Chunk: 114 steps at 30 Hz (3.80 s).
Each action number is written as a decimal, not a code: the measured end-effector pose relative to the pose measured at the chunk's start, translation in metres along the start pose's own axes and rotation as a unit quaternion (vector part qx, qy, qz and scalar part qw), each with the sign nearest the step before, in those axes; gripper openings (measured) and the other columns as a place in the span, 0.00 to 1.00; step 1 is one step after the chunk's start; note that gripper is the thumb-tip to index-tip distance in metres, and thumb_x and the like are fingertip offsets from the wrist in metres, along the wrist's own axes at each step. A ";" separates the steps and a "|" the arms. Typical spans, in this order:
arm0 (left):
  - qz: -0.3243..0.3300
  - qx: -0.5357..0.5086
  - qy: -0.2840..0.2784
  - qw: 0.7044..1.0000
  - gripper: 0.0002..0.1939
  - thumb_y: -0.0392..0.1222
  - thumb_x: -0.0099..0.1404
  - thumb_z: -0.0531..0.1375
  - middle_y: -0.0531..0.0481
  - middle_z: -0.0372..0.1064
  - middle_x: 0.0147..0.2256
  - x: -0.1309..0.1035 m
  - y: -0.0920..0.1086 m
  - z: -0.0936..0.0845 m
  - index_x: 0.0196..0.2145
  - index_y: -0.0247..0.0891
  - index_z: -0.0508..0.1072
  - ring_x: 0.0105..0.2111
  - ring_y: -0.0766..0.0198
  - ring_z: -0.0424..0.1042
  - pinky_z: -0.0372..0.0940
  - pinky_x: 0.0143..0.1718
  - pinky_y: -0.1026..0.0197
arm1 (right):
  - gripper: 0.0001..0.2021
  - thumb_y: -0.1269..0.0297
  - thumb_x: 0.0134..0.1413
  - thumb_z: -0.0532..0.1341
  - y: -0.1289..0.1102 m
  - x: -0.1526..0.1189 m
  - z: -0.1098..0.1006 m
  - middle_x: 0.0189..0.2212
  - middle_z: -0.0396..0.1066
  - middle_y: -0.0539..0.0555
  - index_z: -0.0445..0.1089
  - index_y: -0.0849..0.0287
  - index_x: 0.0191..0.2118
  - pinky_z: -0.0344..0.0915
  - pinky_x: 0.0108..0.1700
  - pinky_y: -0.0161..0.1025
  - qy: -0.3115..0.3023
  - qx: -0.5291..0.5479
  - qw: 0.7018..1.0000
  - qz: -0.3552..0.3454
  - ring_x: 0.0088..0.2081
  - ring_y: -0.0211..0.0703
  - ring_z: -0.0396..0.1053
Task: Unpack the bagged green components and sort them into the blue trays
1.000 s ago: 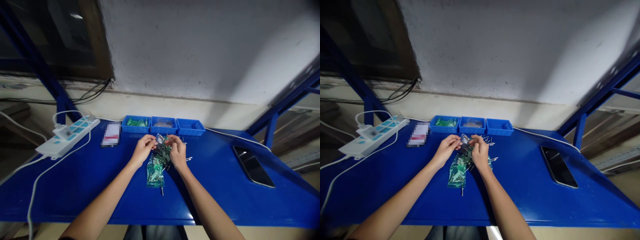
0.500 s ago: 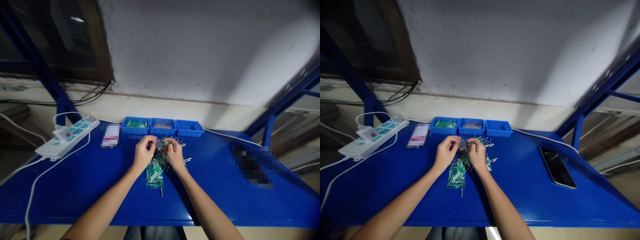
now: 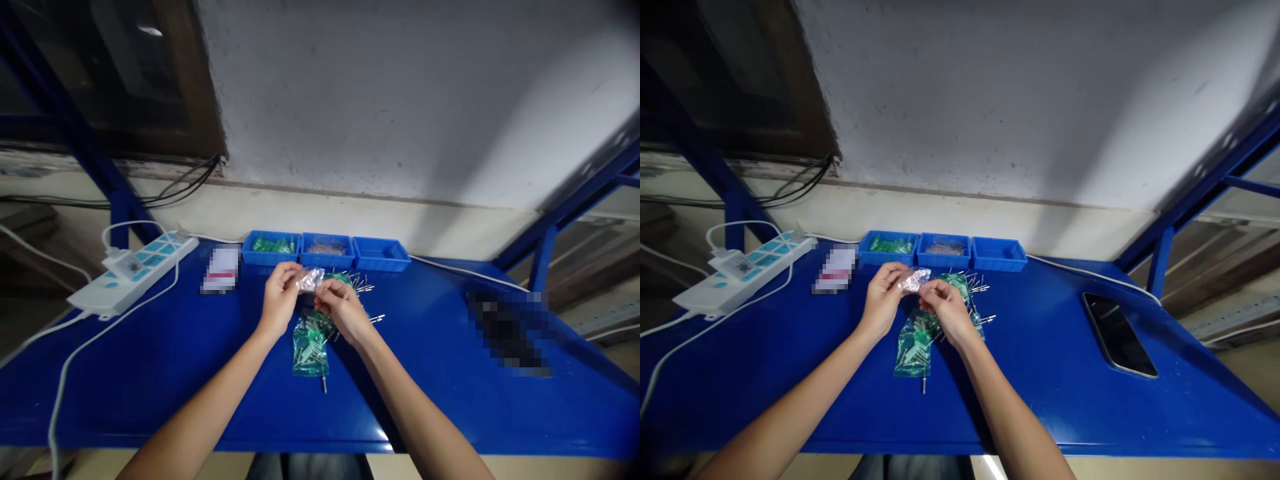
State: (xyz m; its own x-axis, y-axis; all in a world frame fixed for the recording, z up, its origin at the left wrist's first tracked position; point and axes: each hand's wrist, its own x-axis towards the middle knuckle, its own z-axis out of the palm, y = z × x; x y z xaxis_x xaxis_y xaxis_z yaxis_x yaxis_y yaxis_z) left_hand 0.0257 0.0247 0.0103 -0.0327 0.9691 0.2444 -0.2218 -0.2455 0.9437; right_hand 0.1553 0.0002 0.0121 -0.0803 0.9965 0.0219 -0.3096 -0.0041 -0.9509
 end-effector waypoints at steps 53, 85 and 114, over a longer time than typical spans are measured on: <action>0.053 0.366 -0.294 0.881 0.06 0.40 0.55 0.57 0.52 0.71 0.25 0.014 0.010 -0.032 0.28 0.37 0.73 0.25 0.67 0.68 0.61 0.28 0.66 | 0.07 0.66 0.49 0.58 0.004 0.002 -0.012 0.17 0.58 0.45 0.64 0.59 0.23 0.48 0.23 0.32 -0.069 -0.432 0.889 -0.132 0.20 0.33 0.53; 0.090 0.235 -0.173 0.952 0.04 0.39 0.58 0.59 0.46 0.68 0.41 0.003 0.011 -0.016 0.32 0.39 0.74 0.43 0.59 0.68 0.63 0.40 0.58 | 0.19 0.48 0.53 0.55 0.008 0.004 -0.002 0.18 0.66 0.50 0.67 0.59 0.24 0.58 0.26 0.35 0.024 -0.051 0.998 0.003 0.21 0.37 0.63; -0.066 0.117 -0.042 0.990 0.13 0.45 0.58 0.58 0.48 0.72 0.34 0.005 0.010 -0.018 0.39 0.37 0.73 0.34 0.62 0.70 0.60 0.30 0.64 | 0.15 0.73 0.45 0.51 0.005 -0.008 0.002 0.21 0.66 0.48 0.70 0.57 0.38 0.60 0.30 0.37 0.098 -0.349 0.913 -0.185 0.25 0.41 0.64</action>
State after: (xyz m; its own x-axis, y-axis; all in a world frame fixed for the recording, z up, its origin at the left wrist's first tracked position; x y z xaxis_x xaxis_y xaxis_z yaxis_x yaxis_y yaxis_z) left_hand 0.0059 0.0273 0.0169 0.0649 0.9901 0.1246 0.0136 -0.1258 0.9920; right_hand 0.1529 -0.0076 0.0080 0.0997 0.9149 0.3913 0.4038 0.3222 -0.8562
